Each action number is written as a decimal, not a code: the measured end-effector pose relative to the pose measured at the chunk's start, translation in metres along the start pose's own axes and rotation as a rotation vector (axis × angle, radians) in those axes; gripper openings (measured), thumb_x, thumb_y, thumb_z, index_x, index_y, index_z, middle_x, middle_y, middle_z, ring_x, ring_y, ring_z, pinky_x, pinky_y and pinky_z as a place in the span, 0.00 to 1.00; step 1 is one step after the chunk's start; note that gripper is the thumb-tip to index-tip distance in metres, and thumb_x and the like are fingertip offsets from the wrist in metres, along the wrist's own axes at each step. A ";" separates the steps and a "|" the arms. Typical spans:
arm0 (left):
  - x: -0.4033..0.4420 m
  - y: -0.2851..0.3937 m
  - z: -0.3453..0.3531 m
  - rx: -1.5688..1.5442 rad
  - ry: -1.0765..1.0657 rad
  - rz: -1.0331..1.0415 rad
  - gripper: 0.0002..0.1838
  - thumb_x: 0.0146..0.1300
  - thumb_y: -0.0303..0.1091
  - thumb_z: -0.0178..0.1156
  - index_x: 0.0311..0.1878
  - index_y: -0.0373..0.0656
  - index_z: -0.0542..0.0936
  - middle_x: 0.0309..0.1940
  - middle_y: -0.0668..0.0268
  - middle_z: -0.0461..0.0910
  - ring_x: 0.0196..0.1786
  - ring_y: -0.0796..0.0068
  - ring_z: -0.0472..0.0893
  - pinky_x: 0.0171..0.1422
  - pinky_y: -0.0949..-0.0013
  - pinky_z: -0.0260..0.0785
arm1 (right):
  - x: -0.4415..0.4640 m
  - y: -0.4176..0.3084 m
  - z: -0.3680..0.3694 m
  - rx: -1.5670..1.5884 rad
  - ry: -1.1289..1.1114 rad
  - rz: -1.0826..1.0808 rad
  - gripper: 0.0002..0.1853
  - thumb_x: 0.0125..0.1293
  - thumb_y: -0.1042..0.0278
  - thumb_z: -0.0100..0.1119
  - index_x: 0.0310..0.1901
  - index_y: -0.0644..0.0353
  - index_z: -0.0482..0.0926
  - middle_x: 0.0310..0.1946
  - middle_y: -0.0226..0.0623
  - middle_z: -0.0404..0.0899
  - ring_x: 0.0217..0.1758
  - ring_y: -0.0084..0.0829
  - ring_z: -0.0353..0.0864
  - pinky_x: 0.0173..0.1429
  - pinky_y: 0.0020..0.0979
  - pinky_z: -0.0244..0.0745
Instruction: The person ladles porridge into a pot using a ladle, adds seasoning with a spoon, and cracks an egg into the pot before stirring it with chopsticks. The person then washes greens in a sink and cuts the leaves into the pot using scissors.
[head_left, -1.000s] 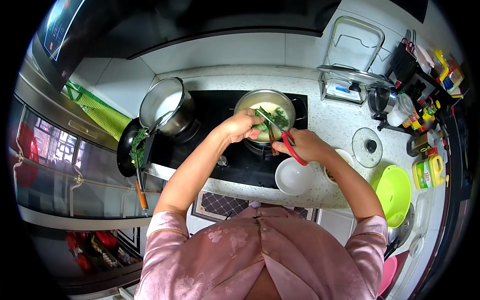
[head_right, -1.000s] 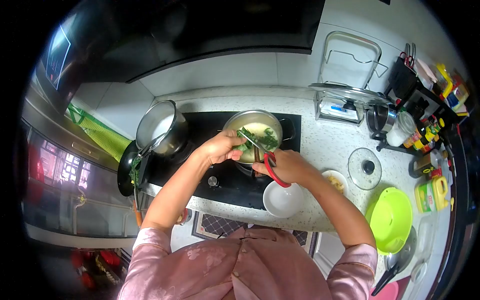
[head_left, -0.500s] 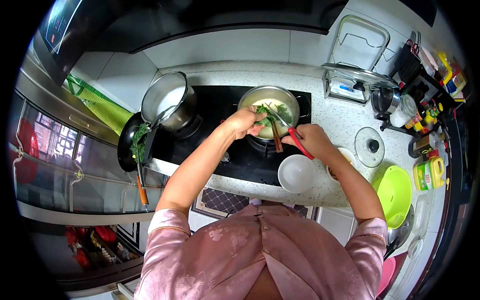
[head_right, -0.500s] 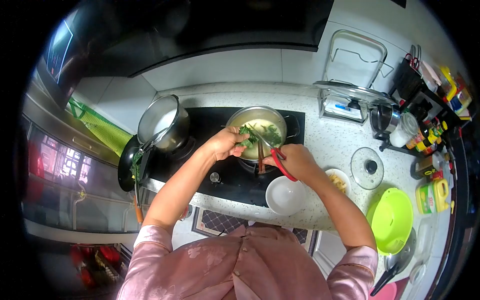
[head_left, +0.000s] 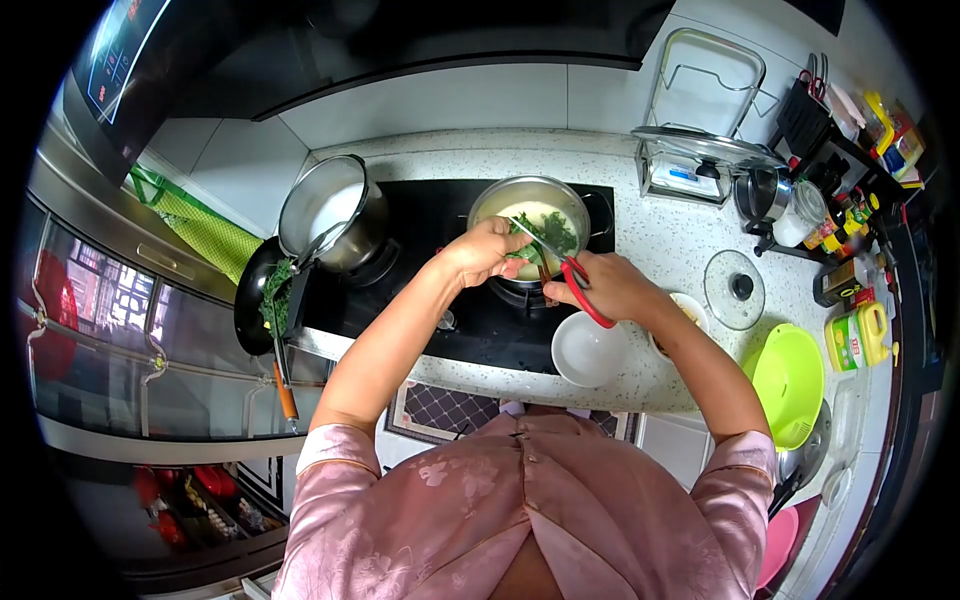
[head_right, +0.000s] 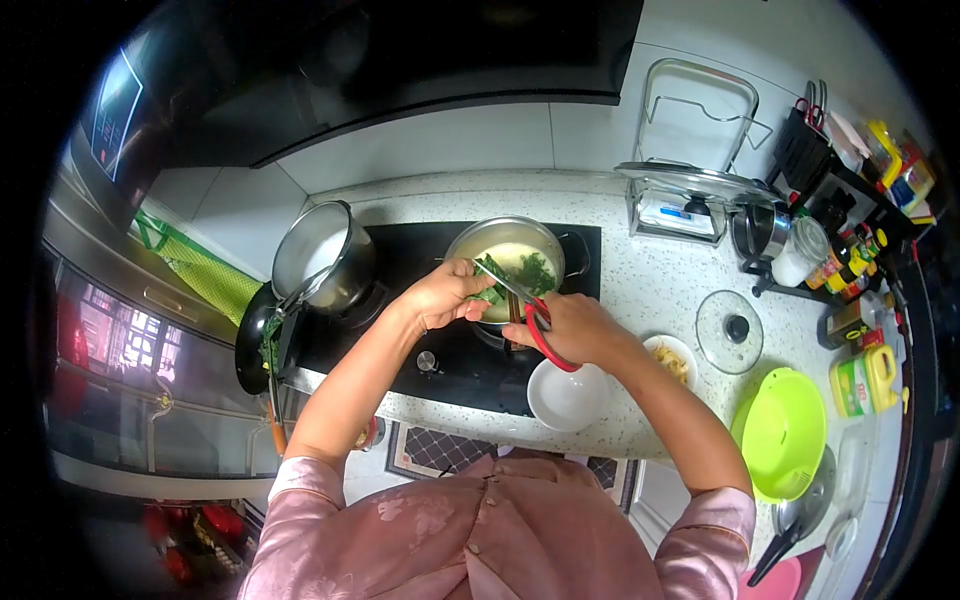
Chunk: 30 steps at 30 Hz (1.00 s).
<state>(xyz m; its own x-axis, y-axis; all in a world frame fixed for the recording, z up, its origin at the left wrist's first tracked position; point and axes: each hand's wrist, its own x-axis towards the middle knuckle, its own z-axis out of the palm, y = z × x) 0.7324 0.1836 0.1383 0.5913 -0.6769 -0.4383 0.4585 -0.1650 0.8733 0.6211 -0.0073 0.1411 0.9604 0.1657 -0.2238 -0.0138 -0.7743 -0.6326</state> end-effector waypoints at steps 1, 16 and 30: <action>-0.001 0.001 0.002 0.013 0.010 -0.013 0.09 0.65 0.29 0.53 0.43 0.32 0.69 0.27 0.65 0.71 0.20 0.81 0.69 0.20 0.79 0.63 | 0.000 0.001 0.000 0.000 -0.001 0.001 0.32 0.54 0.34 0.55 0.40 0.61 0.76 0.29 0.45 0.80 0.36 0.44 0.80 0.44 0.38 0.72; 0.000 -0.013 -0.001 -0.081 0.140 0.028 0.07 0.65 0.28 0.52 0.41 0.33 0.70 0.25 0.59 0.72 0.16 0.84 0.66 0.17 0.80 0.60 | -0.003 -0.005 0.000 -0.061 0.246 -0.024 0.31 0.47 0.34 0.62 0.20 0.63 0.76 0.17 0.45 0.75 0.25 0.47 0.77 0.32 0.41 0.70; -0.003 -0.001 -0.002 0.008 0.217 0.048 0.05 0.65 0.29 0.53 0.38 0.37 0.73 0.19 0.68 0.71 0.16 0.85 0.67 0.16 0.81 0.54 | 0.002 -0.008 -0.004 0.037 -0.042 -0.008 0.28 0.57 0.35 0.52 0.26 0.58 0.81 0.21 0.35 0.79 0.27 0.34 0.78 0.37 0.34 0.71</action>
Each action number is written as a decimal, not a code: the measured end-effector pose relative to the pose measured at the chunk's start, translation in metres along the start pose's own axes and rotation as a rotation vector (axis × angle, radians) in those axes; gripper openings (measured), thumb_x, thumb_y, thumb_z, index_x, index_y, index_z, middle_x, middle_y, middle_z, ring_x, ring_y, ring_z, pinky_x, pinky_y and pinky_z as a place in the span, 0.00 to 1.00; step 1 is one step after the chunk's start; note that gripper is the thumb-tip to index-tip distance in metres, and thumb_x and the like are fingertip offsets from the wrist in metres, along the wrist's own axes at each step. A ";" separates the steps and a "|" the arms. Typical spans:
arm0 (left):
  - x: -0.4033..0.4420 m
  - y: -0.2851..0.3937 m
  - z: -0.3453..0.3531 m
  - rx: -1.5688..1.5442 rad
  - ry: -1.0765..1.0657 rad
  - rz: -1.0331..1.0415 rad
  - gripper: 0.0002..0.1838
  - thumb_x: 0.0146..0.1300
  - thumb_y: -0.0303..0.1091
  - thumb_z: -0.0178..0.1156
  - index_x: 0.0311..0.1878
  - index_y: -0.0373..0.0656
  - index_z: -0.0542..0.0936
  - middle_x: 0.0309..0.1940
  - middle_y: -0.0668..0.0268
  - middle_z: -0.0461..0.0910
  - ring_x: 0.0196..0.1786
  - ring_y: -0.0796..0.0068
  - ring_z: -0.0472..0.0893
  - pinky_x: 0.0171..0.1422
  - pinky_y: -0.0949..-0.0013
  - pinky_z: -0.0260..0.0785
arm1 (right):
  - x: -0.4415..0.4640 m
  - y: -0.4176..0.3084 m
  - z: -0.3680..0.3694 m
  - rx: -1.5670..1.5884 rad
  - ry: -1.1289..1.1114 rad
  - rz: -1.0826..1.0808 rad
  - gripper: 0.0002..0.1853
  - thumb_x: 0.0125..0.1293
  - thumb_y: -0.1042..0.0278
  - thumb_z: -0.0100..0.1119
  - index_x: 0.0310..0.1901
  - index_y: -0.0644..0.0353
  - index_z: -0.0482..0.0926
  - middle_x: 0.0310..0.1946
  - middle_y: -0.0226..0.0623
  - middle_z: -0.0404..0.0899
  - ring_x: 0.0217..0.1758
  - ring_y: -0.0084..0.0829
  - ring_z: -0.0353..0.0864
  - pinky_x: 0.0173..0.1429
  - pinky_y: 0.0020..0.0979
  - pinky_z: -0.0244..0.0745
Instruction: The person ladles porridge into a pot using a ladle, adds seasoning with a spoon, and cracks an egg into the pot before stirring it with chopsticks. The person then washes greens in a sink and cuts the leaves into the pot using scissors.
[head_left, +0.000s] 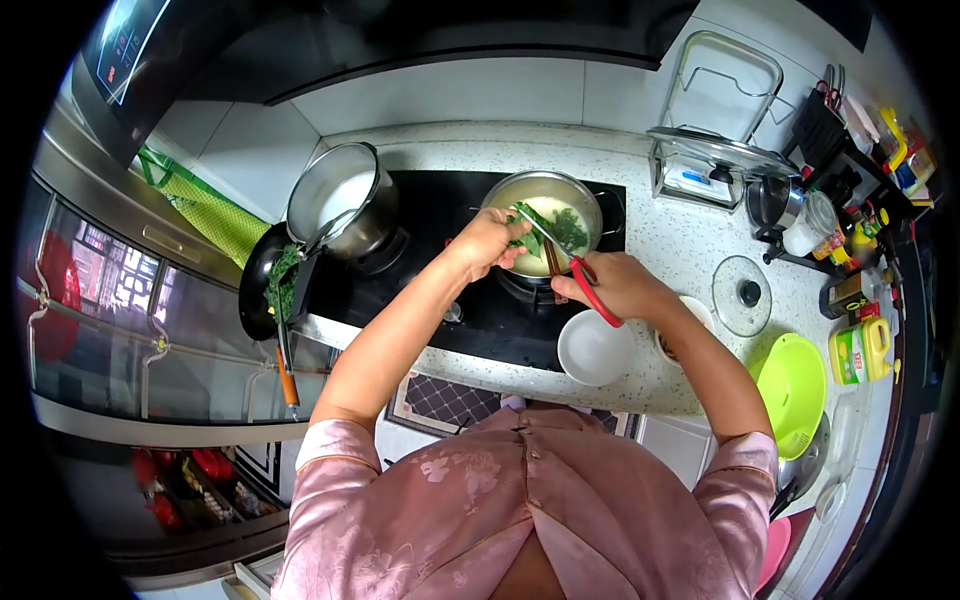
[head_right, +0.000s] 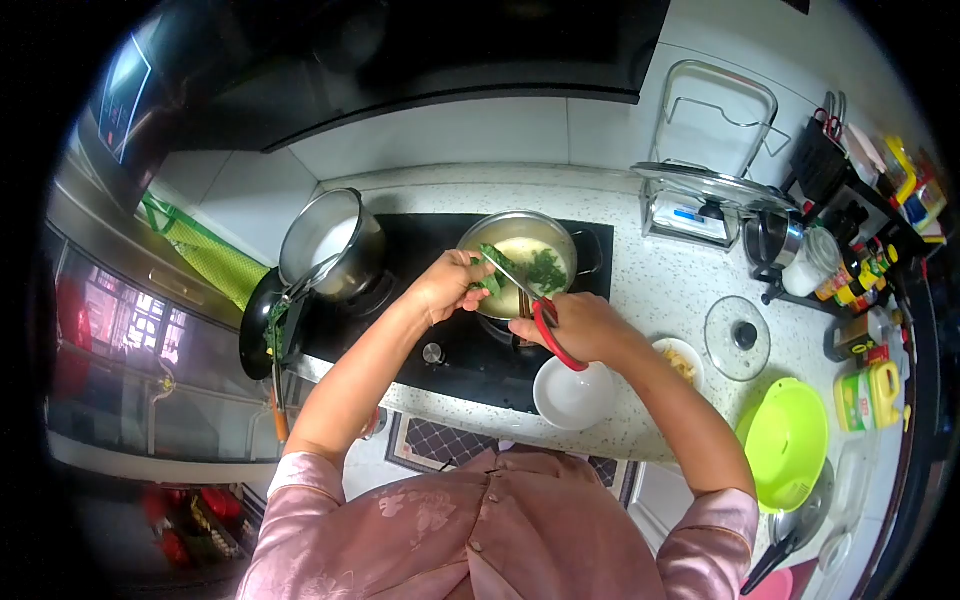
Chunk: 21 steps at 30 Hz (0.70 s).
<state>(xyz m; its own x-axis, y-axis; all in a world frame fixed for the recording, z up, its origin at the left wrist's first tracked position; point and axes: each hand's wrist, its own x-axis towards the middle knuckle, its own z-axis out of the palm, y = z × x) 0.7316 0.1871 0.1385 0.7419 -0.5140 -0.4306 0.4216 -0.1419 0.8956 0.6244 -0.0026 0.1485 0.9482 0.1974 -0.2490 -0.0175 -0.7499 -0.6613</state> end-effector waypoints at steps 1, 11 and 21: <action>-0.004 0.003 0.005 0.017 -0.011 -0.008 0.07 0.64 0.29 0.53 0.41 0.35 0.72 0.21 0.66 0.71 0.17 0.84 0.68 0.17 0.80 0.56 | 0.002 0.000 0.000 -0.001 0.001 0.001 0.28 0.57 0.35 0.52 0.26 0.58 0.81 0.21 0.35 0.79 0.27 0.34 0.78 0.37 0.34 0.71; 0.012 -0.009 -0.013 -0.042 -0.043 -0.056 0.06 0.64 0.30 0.55 0.39 0.37 0.73 0.19 0.70 0.71 0.17 0.85 0.69 0.17 0.80 0.59 | 0.004 0.007 -0.004 -0.025 0.121 -0.014 0.26 0.55 0.39 0.57 0.23 0.59 0.79 0.18 0.37 0.76 0.26 0.35 0.78 0.33 0.34 0.69; 0.005 0.002 -0.005 0.027 -0.133 -0.025 0.09 0.66 0.31 0.53 0.43 0.34 0.71 0.22 0.67 0.70 0.20 0.82 0.70 0.17 0.81 0.60 | 0.012 0.011 0.006 -0.036 0.113 -0.045 0.36 0.49 0.29 0.57 0.20 0.65 0.76 0.18 0.47 0.76 0.25 0.47 0.78 0.34 0.40 0.72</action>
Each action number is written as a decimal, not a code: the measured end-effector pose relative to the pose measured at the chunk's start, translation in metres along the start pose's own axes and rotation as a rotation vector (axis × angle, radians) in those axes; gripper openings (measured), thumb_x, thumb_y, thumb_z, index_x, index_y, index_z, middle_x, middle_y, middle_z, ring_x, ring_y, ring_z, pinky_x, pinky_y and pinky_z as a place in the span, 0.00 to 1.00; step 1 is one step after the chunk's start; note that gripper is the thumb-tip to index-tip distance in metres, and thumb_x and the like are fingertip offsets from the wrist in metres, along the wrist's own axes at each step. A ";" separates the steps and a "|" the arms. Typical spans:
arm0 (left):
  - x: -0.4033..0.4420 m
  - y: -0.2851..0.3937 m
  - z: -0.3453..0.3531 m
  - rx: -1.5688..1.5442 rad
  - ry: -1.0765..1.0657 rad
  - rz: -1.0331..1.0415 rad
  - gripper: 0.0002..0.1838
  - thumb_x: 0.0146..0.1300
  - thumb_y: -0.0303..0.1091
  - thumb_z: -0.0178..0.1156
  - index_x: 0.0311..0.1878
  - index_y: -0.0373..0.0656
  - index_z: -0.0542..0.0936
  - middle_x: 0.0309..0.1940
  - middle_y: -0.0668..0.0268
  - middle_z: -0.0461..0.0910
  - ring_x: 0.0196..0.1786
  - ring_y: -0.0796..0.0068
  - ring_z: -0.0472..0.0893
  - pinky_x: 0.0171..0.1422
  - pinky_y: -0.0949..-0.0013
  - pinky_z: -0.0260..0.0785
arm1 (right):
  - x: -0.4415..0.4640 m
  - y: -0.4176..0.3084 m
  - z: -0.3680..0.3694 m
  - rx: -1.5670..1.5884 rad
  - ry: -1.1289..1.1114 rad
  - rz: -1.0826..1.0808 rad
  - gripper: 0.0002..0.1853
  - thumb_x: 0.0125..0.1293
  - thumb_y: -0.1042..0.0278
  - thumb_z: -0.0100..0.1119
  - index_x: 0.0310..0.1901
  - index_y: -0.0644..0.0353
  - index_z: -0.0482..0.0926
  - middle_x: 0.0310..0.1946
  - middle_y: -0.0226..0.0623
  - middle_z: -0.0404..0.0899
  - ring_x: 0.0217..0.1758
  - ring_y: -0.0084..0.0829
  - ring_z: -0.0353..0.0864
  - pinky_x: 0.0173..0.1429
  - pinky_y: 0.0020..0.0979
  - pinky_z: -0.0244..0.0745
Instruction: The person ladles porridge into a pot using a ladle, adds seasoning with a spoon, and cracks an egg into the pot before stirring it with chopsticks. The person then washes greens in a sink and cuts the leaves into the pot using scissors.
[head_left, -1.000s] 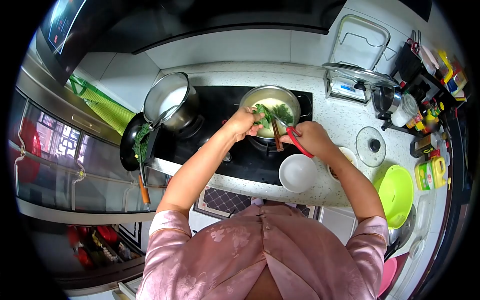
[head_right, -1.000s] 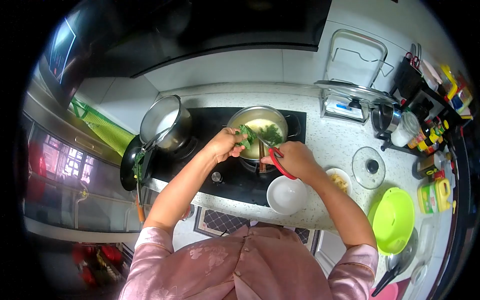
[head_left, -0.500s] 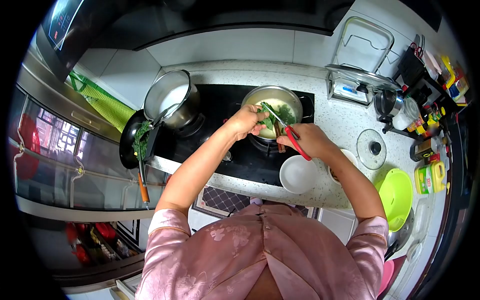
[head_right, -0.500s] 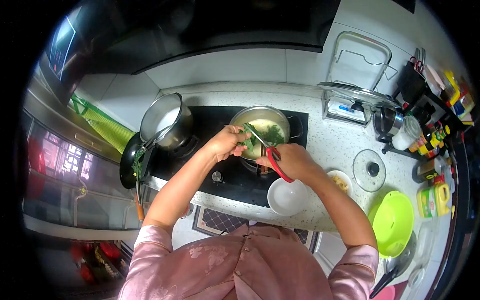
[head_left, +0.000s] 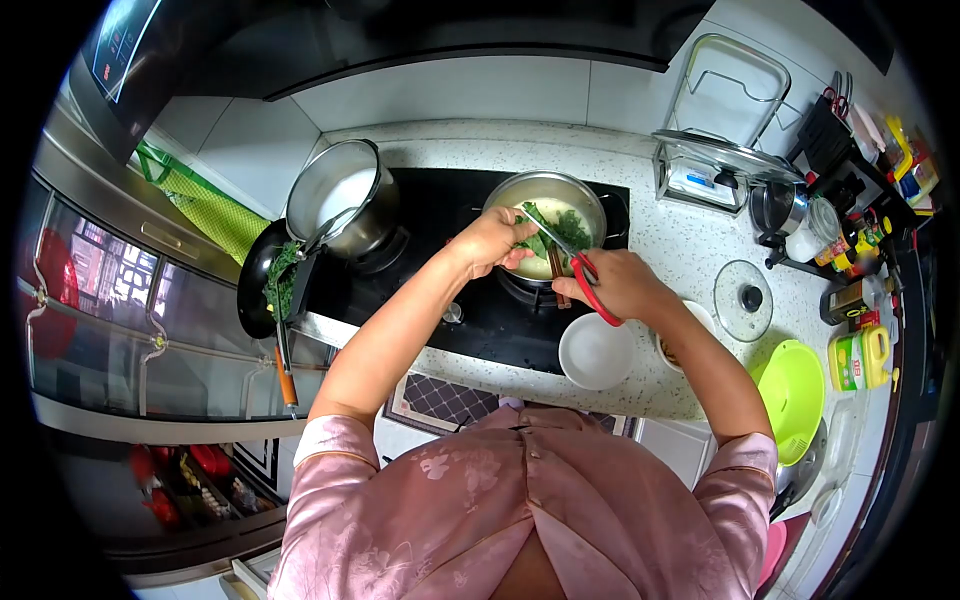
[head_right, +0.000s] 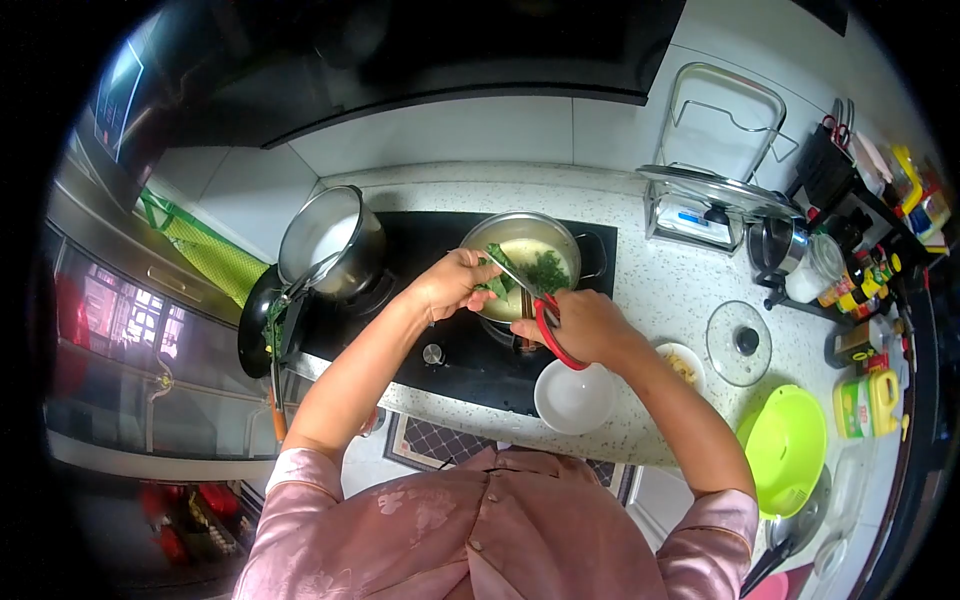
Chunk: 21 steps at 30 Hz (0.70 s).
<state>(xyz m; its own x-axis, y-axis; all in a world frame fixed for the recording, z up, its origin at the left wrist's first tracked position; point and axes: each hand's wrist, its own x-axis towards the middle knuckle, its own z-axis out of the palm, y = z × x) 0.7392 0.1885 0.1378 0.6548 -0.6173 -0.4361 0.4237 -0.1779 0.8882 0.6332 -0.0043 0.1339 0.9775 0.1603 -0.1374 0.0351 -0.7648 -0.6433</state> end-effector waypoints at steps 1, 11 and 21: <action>0.003 -0.002 -0.003 0.012 0.002 -0.005 0.09 0.66 0.31 0.52 0.42 0.34 0.71 0.22 0.67 0.70 0.20 0.82 0.70 0.17 0.81 0.60 | 0.000 0.000 0.000 0.001 -0.001 0.000 0.36 0.49 0.29 0.57 0.20 0.65 0.76 0.18 0.47 0.76 0.25 0.47 0.78 0.34 0.40 0.72; 0.007 -0.019 -0.002 0.185 -0.045 0.136 0.07 0.65 0.28 0.52 0.39 0.33 0.73 0.22 0.70 0.71 0.17 0.86 0.65 0.19 0.79 0.58 | -0.006 -0.002 -0.003 -0.088 0.180 -0.055 0.34 0.43 0.31 0.62 0.19 0.64 0.75 0.17 0.46 0.75 0.25 0.48 0.78 0.33 0.40 0.72; 0.002 -0.014 -0.002 0.084 0.065 0.043 0.08 0.68 0.29 0.48 0.41 0.34 0.71 0.18 0.71 0.66 0.15 0.83 0.62 0.18 0.76 0.55 | -0.011 0.004 -0.013 -0.029 0.049 -0.010 0.30 0.50 0.37 0.62 0.27 0.64 0.76 0.18 0.44 0.75 0.24 0.43 0.77 0.32 0.38 0.70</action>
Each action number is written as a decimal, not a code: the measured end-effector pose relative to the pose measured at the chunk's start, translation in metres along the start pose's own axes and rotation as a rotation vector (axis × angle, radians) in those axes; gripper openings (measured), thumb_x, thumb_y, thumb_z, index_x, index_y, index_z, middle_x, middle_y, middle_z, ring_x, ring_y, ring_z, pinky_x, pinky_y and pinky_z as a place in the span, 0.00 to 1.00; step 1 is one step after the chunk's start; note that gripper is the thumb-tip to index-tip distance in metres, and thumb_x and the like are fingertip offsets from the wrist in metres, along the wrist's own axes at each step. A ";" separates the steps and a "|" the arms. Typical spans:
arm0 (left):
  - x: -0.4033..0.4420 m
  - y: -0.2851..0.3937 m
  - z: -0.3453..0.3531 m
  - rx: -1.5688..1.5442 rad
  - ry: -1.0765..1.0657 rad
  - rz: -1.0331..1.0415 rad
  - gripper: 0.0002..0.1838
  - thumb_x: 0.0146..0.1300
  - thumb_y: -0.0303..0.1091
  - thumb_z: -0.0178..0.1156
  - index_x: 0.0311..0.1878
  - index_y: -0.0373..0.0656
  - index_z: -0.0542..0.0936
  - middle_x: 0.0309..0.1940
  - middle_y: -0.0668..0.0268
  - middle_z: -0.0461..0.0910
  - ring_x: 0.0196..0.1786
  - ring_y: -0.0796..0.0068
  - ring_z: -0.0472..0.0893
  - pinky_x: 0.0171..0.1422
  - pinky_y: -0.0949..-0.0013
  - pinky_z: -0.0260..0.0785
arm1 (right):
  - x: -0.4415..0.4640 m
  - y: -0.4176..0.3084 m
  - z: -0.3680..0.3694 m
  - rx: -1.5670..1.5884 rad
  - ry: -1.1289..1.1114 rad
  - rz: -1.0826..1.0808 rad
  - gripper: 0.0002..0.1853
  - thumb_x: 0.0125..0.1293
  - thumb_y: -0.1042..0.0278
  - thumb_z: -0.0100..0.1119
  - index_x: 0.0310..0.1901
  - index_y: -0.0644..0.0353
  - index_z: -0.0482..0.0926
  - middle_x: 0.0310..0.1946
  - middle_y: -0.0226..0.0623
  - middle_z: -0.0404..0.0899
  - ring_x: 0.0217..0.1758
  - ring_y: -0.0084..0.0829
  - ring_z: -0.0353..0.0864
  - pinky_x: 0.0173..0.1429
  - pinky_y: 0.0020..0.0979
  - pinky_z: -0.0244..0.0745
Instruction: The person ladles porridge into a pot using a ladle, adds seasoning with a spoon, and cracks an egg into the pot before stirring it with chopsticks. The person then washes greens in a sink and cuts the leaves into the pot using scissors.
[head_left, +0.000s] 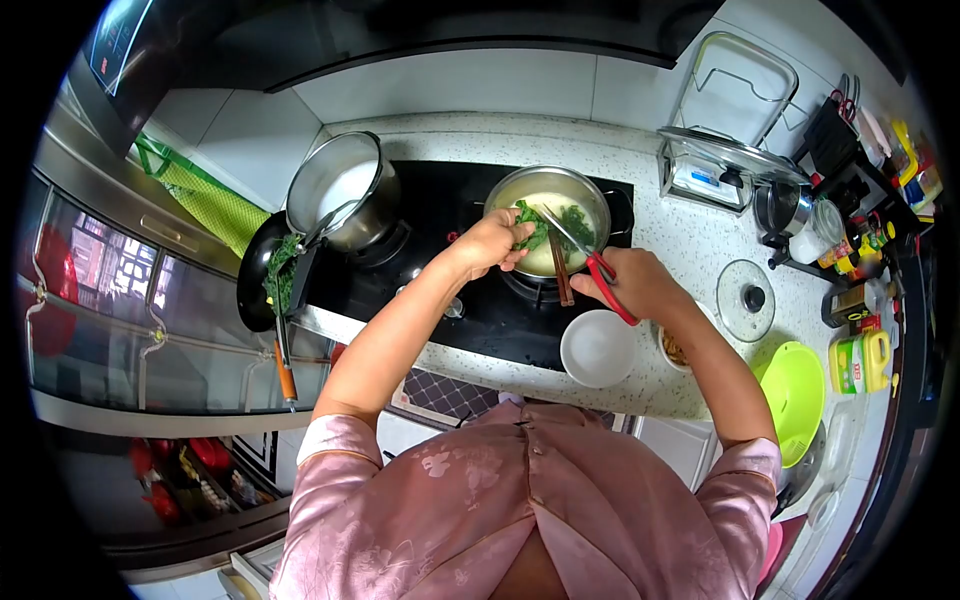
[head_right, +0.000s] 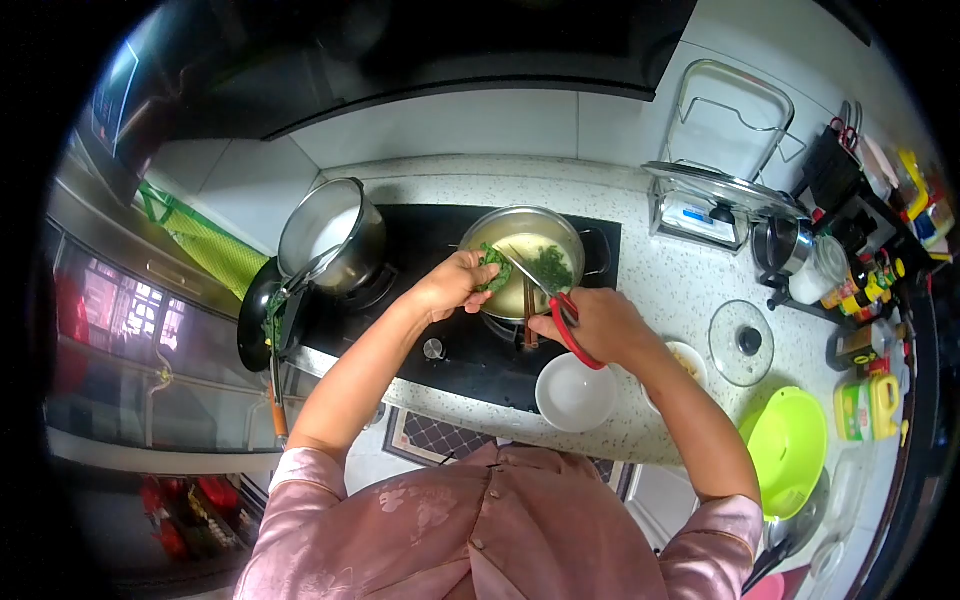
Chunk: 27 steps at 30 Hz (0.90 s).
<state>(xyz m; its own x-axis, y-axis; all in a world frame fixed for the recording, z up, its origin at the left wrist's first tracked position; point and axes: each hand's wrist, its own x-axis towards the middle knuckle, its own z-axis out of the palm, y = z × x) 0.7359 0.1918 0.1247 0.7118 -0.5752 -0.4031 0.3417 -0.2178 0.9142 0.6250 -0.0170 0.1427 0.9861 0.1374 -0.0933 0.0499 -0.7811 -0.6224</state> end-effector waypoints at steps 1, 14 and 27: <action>0.000 0.001 -0.001 -0.041 -0.039 -0.003 0.08 0.68 0.30 0.47 0.41 0.34 0.71 0.18 0.70 0.66 0.15 0.83 0.62 0.18 0.77 0.55 | 0.000 -0.003 0.000 0.000 -0.001 0.000 0.30 0.50 0.37 0.62 0.27 0.64 0.76 0.18 0.44 0.75 0.24 0.43 0.77 0.32 0.38 0.70; -0.011 0.007 0.006 -0.236 -0.139 -0.102 0.06 0.64 0.30 0.49 0.36 0.37 0.72 0.20 0.69 0.68 0.17 0.84 0.62 0.20 0.79 0.54 | 0.003 -0.004 0.007 -0.103 0.074 -0.118 0.31 0.44 0.36 0.66 0.24 0.62 0.74 0.17 0.44 0.75 0.24 0.46 0.78 0.32 0.39 0.72; -0.001 -0.011 0.003 0.144 -0.092 0.081 0.13 0.70 0.36 0.44 0.38 0.37 0.73 0.17 0.73 0.64 0.17 0.84 0.61 0.21 0.78 0.55 | 0.004 0.006 0.007 0.009 0.125 -0.095 0.30 0.44 0.38 0.67 0.20 0.64 0.74 0.16 0.44 0.73 0.21 0.44 0.75 0.28 0.38 0.68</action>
<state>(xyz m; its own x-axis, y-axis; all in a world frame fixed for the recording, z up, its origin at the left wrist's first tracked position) 0.7293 0.1930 0.1149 0.6720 -0.6638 -0.3284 0.1897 -0.2744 0.9427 0.6281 -0.0164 0.1332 0.9891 0.1326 0.0633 0.1427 -0.7629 -0.6306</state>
